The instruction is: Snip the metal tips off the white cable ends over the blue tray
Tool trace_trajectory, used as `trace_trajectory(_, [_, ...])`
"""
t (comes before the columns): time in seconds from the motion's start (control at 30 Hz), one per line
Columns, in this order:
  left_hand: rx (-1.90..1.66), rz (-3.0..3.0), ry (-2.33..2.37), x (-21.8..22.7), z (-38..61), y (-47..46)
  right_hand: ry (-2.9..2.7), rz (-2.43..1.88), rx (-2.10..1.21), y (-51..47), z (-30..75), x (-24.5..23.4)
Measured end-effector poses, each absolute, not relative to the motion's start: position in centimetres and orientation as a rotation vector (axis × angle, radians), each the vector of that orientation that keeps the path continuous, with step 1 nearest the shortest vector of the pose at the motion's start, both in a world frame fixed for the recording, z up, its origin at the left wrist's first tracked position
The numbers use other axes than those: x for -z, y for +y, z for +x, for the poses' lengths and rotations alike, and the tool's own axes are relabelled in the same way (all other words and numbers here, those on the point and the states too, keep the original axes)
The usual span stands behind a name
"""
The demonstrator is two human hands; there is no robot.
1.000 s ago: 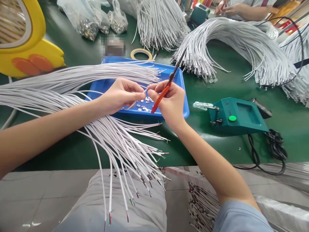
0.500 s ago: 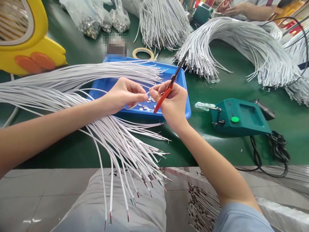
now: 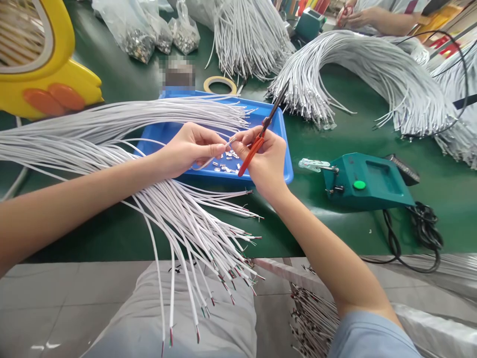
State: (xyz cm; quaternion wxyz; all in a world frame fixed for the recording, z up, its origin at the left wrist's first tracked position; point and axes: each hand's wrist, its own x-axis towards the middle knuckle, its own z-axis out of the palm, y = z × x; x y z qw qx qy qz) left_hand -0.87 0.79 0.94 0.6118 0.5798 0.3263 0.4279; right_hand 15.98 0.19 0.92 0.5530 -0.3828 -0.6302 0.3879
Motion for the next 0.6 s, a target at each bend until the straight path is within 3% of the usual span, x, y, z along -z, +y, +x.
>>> trace_trajectory(0.6, [-1.011,1.355,0.837,-1.12,-0.61,0.68,-1.551,-0.866,-0.837,0.05,15.86,-0.90])
